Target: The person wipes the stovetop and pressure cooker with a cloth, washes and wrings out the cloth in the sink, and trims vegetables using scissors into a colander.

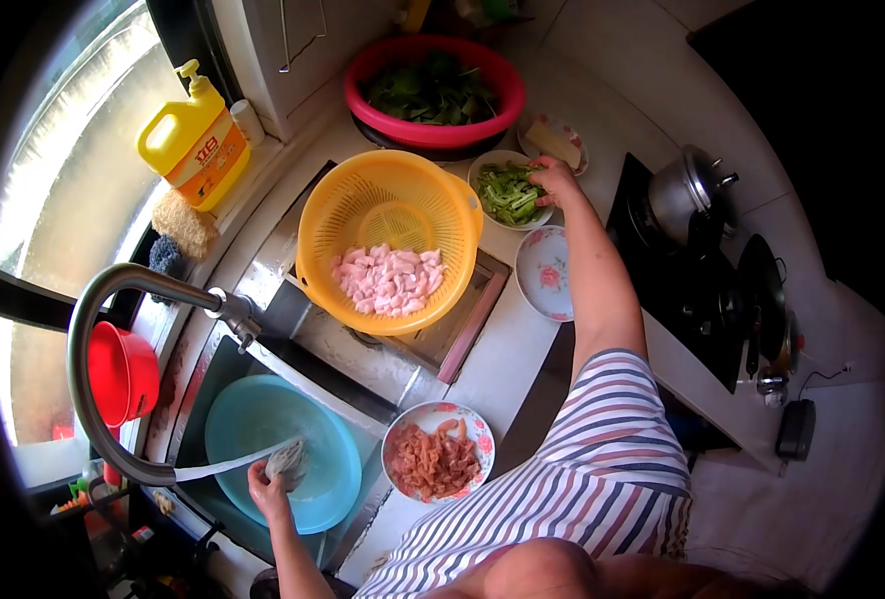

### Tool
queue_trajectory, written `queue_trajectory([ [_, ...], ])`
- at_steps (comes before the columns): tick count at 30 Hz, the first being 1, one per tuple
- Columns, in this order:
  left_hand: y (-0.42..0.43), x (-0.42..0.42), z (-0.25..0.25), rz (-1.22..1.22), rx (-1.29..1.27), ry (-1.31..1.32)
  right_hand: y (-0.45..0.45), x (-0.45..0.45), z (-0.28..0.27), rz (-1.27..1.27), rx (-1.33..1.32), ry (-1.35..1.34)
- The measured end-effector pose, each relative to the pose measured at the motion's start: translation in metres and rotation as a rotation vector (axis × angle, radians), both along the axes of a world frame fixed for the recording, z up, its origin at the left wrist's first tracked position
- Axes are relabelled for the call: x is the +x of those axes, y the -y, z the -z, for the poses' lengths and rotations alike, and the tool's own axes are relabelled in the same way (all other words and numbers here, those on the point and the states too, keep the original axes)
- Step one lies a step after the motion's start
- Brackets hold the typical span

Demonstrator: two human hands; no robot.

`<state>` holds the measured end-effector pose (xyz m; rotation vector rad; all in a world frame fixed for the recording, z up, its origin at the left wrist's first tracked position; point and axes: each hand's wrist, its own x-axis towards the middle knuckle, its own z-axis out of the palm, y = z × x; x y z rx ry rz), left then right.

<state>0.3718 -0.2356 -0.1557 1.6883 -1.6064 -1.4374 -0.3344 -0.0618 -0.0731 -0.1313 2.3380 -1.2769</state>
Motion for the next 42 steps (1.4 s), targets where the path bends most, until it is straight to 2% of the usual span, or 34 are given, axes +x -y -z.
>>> queue_trajectory([
  [9,-0.001,0.006,0.008,0.002,-0.001,-0.036,0.002,0.017,-0.008,0.069,-0.147,0.006],
  [11,-0.001,0.006,0.01,0.011,-0.025,-0.025,0.018,0.026,-0.014,-0.146,0.259,-0.173],
  [12,-0.001,0.003,0.007,0.019,-0.03,-0.01,0.025,0.036,-0.021,-0.204,0.327,-0.25],
  [15,-0.002,-0.005,-0.002,0.021,-0.015,0.011,0.04,0.043,-0.009,-0.405,0.446,-0.48],
  [18,-0.002,-0.014,-0.016,0.012,0.022,-0.002,0.042,0.045,-0.007,-0.533,0.566,-0.598],
  [22,0.011,-0.027,-0.016,0.04,-0.005,-0.034,0.039,0.069,-0.058,-0.507,0.595,-0.581],
  [24,0.021,-0.035,-0.014,0.058,0.003,-0.036,0.034,0.069,-0.067,-0.326,0.491,-0.753],
  [27,0.034,-0.051,-0.013,0.142,-0.073,0.017,0.026,0.068,-0.082,-0.281,0.396,-0.73],
  [29,0.035,-0.066,-0.025,0.115,-0.118,-0.163,0.023,0.079,-0.08,-0.258,0.08,-0.873],
  [30,0.044,-0.06,-0.011,0.16,-0.244,-0.094,0.026,0.099,-0.089,-0.26,-0.024,-0.886],
  [32,0.038,-0.073,-0.037,0.137,-0.179,-0.114,0.037,0.15,-0.1,-0.364,-0.247,-0.825],
  [33,0.035,-0.074,-0.048,0.098,-0.104,-0.125,0.045,0.179,-0.103,-0.477,-0.348,-0.708],
  [35,0.035,-0.074,-0.045,0.159,-0.038,-0.211,0.057,0.245,-0.121,-0.746,-0.448,-0.65],
  [36,0.031,-0.077,-0.06,0.12,0.02,-0.26,0.066,0.266,-0.111,-0.899,-0.441,-0.792],
  [37,0.036,-0.064,-0.04,0.165,-0.075,-0.314,0.082,0.294,-0.098,-1.061,-0.47,-0.929],
  [38,0.032,-0.065,-0.05,0.139,-0.04,-0.281,0.091,0.32,-0.09,-1.178,-0.361,-0.606],
  [39,0.032,-0.064,-0.054,0.176,-0.076,-0.331,0.106,0.335,-0.078,-1.27,-0.334,-0.572],
  [42,0.015,-0.074,-0.088,0.124,-0.115,-0.259,0.155,0.36,-0.049,-1.221,-0.07,-0.635],
])
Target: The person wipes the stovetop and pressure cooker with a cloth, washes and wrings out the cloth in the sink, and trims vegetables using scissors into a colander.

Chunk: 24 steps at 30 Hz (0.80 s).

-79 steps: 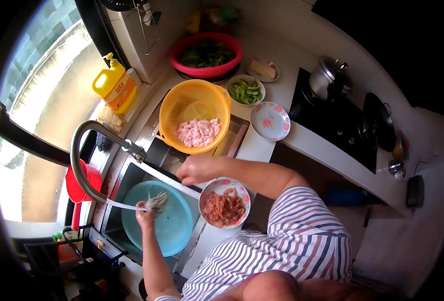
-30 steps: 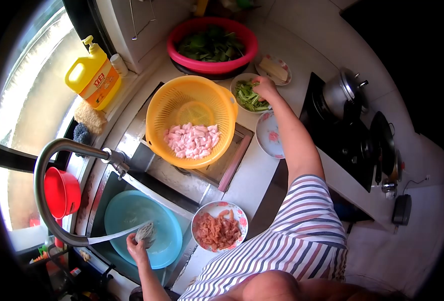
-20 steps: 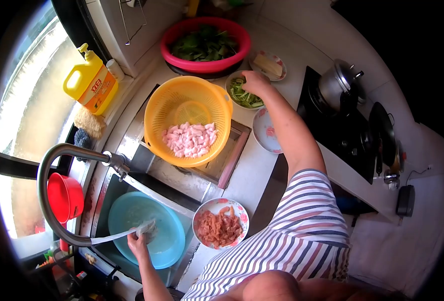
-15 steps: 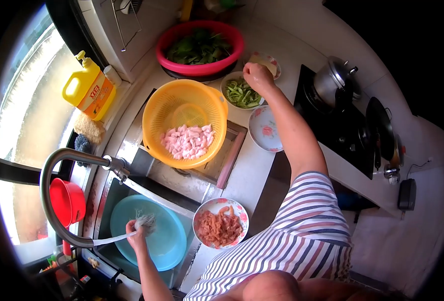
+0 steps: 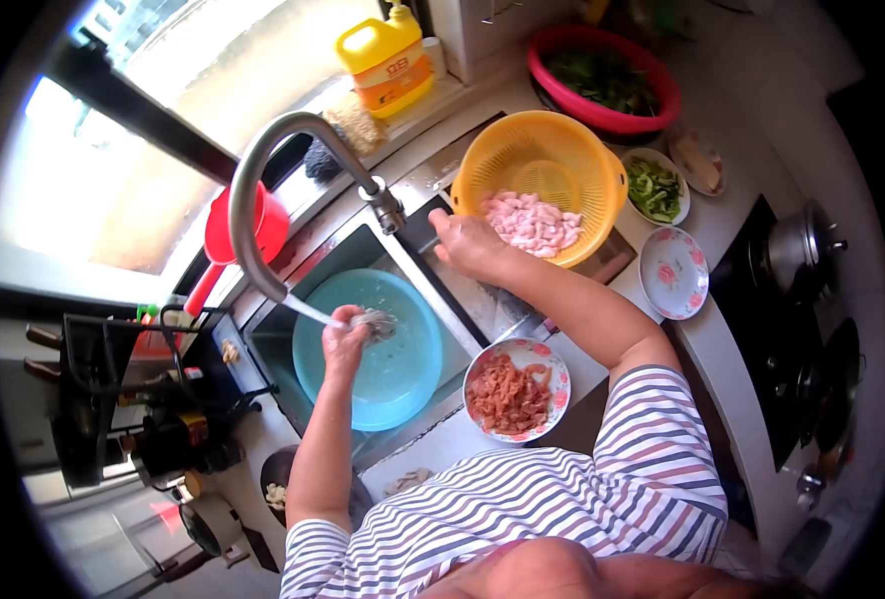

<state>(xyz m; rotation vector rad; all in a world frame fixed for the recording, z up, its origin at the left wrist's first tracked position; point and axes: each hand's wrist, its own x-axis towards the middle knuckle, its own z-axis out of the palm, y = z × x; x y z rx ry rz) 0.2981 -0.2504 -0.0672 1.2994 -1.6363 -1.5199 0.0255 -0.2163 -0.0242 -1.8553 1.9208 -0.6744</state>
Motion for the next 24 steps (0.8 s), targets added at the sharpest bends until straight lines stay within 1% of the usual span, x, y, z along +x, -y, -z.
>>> queue_trajectory([
  [1,-0.002,0.002,-0.002,-0.012,-0.019,0.063,0.012,0.002,0.002,0.058,0.081,-0.053],
  [2,-0.005,0.004,-0.005,-0.029,-0.05,0.097,0.021,0.006,0.005,0.078,0.172,-0.046],
  [3,-0.008,0.005,-0.009,-0.03,-0.079,0.13,0.033,0.014,0.02,0.058,0.123,0.047],
  [4,-0.009,0.01,-0.008,-0.044,-0.076,0.099,0.048,0.021,0.039,0.065,0.074,0.132],
  [5,-0.011,0.013,-0.005,-0.032,-0.066,0.055,0.058,0.029,0.05,0.008,0.018,0.219],
  [6,-0.014,0.011,-0.007,-0.032,-0.098,0.049,0.064,0.04,0.05,0.035,-0.012,0.287],
  [7,-0.017,0.013,-0.008,-0.033,-0.129,0.043,0.083,0.053,0.067,0.078,-0.12,0.326],
  [8,-0.015,0.017,-0.003,-0.004,-0.149,0.043,0.093,0.06,0.071,0.136,-0.156,0.368],
  [9,-0.015,0.021,0.0,0.01,-0.171,0.052,0.101,0.065,0.07,0.182,-0.256,0.371],
  [11,-0.019,0.02,-0.013,0.042,-0.216,0.169,0.109,0.075,0.065,0.304,-0.275,0.458],
  [12,-0.018,0.023,-0.011,0.032,-0.159,0.11,0.103,0.083,0.063,0.349,-0.464,0.479],
  [13,-0.017,0.023,-0.015,0.043,-0.168,0.104,0.096,0.093,0.057,0.39,-0.654,0.496],
  [14,-0.016,0.023,-0.02,0.021,-0.118,0.029,0.084,0.101,0.054,0.321,-0.505,0.603],
  [15,-0.016,0.024,-0.026,0.001,-0.062,-0.043,0.074,0.113,0.061,0.212,-0.44,0.589],
  [16,-0.011,0.027,-0.031,0.011,-0.059,-0.074,0.054,0.122,0.049,0.003,-0.268,0.739],
  [17,-0.003,0.034,-0.028,0.017,0.027,-0.217,0.055,0.139,0.068,-0.147,-0.217,0.732],
  [18,0.002,0.036,-0.04,-0.028,0.119,-0.278,0.053,0.143,0.078,-0.366,0.168,0.878],
  [19,0.007,0.04,-0.054,-0.076,0.208,-0.337,0.042,0.148,0.069,-0.258,0.401,0.906],
  [20,0.017,0.048,-0.057,-0.115,0.273,-0.444,0.032,0.147,0.057,-0.202,0.485,0.983],
  [21,0.025,0.053,-0.06,-0.127,0.301,-0.484,0.027,0.147,0.048,-0.147,0.57,1.06],
  [22,0.03,0.056,-0.062,-0.166,0.301,-0.496,0.026,0.152,0.053,-0.149,0.566,1.059],
  [23,0.035,0.059,-0.064,-0.206,0.304,-0.512,0.024,0.158,0.061,-0.183,0.587,1.232],
  [24,0.04,0.065,-0.07,-0.131,0.325,-0.55,0.02,0.16,0.057,-0.216,0.605,1.406],
])
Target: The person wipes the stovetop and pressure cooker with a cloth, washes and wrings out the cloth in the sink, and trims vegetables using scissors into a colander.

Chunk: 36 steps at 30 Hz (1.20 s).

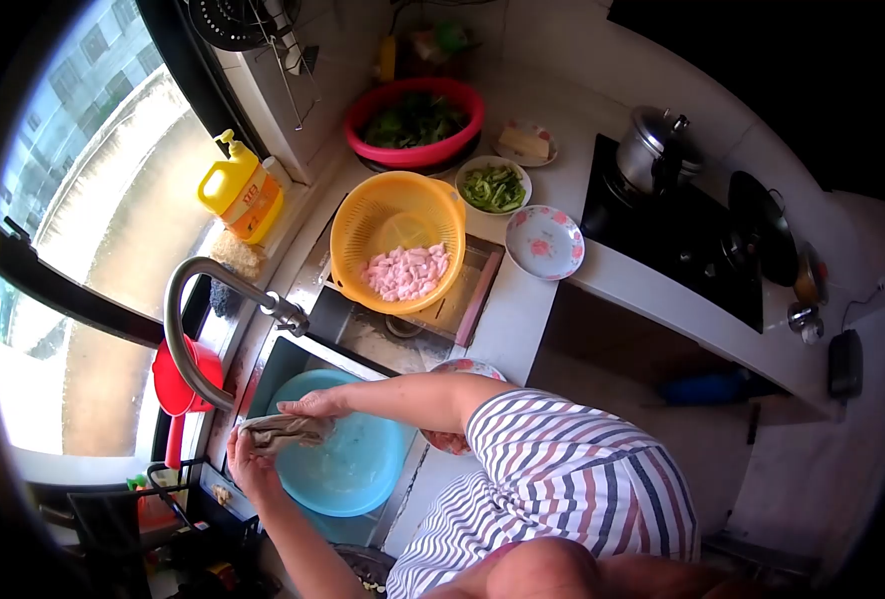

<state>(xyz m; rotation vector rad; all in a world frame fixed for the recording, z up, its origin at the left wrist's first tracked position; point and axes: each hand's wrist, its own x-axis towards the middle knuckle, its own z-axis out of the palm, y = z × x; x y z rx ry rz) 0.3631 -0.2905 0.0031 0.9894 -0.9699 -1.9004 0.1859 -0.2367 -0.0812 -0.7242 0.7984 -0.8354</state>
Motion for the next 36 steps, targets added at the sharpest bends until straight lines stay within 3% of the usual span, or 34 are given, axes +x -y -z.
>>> queue_trajectory([
  [3,-0.007,-0.003,-0.004,-0.135,-0.076,0.016,-0.014,0.003,-0.009,-0.184,0.083,-0.035],
  [5,-0.016,-0.007,0.017,-0.156,-0.348,0.14,-0.02,0.013,-0.023,-0.138,0.084,0.067],
  [7,-0.043,-0.016,0.031,-0.024,-0.5,0.315,-0.023,0.024,-0.038,-0.042,0.074,0.438],
  [9,-0.068,-0.01,0.023,-0.008,-0.842,0.686,-0.02,0.03,-0.026,0.053,0.118,0.519],
  [10,-0.066,0.003,0.024,0.057,-1.168,0.978,-0.014,0.03,-0.007,0.027,0.064,0.55],
  [16,-0.067,0.026,-0.015,0.213,-1.531,0.936,-0.004,0.022,-0.014,-0.056,0.123,0.425],
  [17,-0.065,0.027,-0.022,0.211,-1.558,0.928,-0.003,0.02,-0.019,-0.114,0.105,0.355],
  [18,-0.065,0.024,-0.038,0.373,-1.642,1.138,-0.002,0.02,-0.025,-0.172,0.088,0.284],
  [19,-0.061,0.022,-0.037,0.366,-1.639,1.138,-0.001,0.022,-0.031,-0.176,0.089,0.278],
  [21,-0.049,0.021,-0.031,0.621,-1.834,1.105,-0.002,0.025,-0.044,-0.399,0.05,0.149],
  [22,-0.041,0.019,-0.026,0.551,-1.983,1.024,-0.003,0.026,-0.052,-0.438,0.063,0.124],
  [25,-0.015,0.017,-0.009,0.635,-1.919,0.873,-0.002,0.03,-0.061,-0.408,0.059,-0.068],
  [27,-0.008,0.016,0.003,0.629,-1.958,0.878,0.011,0.035,-0.038,-0.459,0.084,-0.054],
  [29,-0.003,0.019,0.029,0.666,-1.871,1.128,0.014,0.038,-0.028,-0.489,0.036,-0.341],
  [30,-0.004,0.012,0.034,0.715,-1.777,1.273,0.011,0.039,-0.024,-0.487,0.041,-0.34],
  [32,-0.003,0.011,0.063,0.641,-1.715,1.315,0.004,0.042,-0.015,-0.198,-0.112,-0.623],
  [33,-0.004,0.007,0.072,0.565,-1.654,1.357,0.003,0.044,-0.007,-0.198,-0.108,-0.62],
  [35,-0.009,0.003,0.091,0.513,-1.623,1.317,0.002,0.045,0.011,0.005,-0.625,-1.003],
  [36,-0.013,0.0,0.097,0.496,-1.475,1.397,-0.005,0.041,-0.007,-0.075,-0.432,-1.134],
])
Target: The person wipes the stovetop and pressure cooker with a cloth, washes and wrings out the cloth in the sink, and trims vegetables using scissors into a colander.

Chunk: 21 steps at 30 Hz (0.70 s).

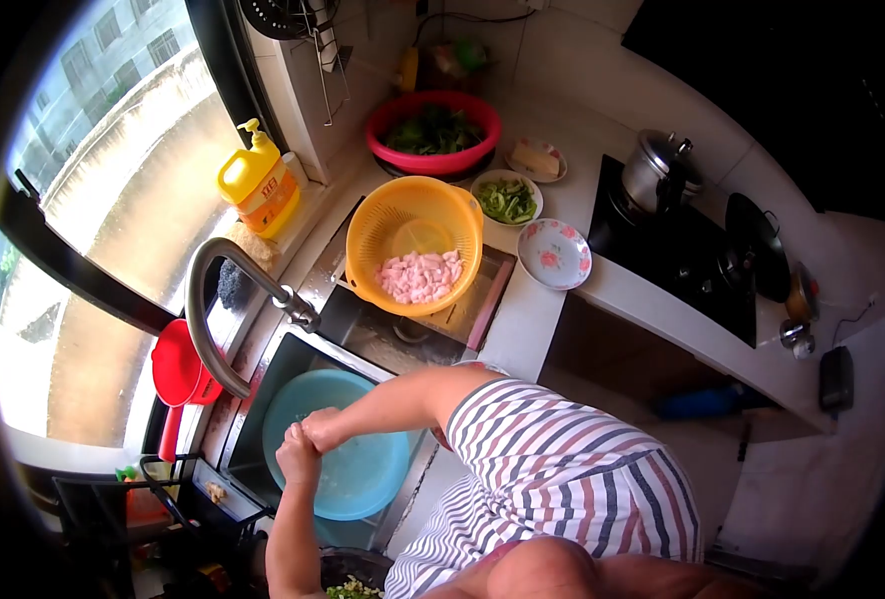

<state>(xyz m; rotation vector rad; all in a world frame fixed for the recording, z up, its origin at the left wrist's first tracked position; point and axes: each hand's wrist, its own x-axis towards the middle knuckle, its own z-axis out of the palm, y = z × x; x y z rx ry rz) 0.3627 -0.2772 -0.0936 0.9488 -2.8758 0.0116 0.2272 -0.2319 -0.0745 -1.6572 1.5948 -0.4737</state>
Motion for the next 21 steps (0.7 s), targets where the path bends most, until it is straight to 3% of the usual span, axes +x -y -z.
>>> queue_trajectory([
  [1,-0.004,-0.003,0.006,-0.125,0.064,0.027,0.001,-0.002,0.004,-0.001,0.004,0.002],
  [3,-0.015,-0.005,0.014,-0.196,0.16,-0.031,0.002,-0.003,0.019,-0.149,-0.085,-0.245],
  [7,-0.021,0.004,0.054,-0.343,0.353,-0.28,-0.001,-0.001,0.034,-0.117,-0.234,-0.134],
  [9,-0.022,0.012,0.066,-0.587,1.158,-0.581,0.001,0.002,0.032,-0.388,-0.205,-0.385],
  [10,-0.045,-0.009,-0.008,-0.705,1.282,-0.464,-0.001,0.002,0.032,-0.359,-0.274,-0.372],
  [11,-0.048,0.001,-0.008,-0.732,1.275,-0.46,-0.005,0.002,0.029,-0.34,-0.343,-0.353],
  [12,-0.048,0.014,-0.005,-0.677,1.539,-0.631,-0.007,-0.001,0.021,-0.375,-0.314,-0.384],
  [13,-0.049,0.023,-0.001,-0.595,1.798,-0.816,-0.011,-0.002,0.031,-0.263,-0.5,-0.227],
  [16,-0.049,0.053,0.002,-0.616,1.714,-1.038,-0.019,0.0,0.016,-0.225,-0.472,-0.113],
  [17,-0.05,0.054,-0.004,-0.643,1.654,-1.101,-0.03,-0.011,-0.041,-0.322,-0.175,-0.046],
  [19,-0.047,0.058,-0.01,-0.574,1.633,-1.278,-0.026,0.013,-0.009,0.008,-0.221,0.224],
  [20,-0.044,0.061,-0.01,-0.453,1.644,-1.301,-0.015,0.019,0.012,0.06,-0.109,0.338],
  [21,-0.051,0.05,-0.025,-0.395,1.571,-1.344,-0.03,0.009,-0.017,0.168,0.181,0.634],
])
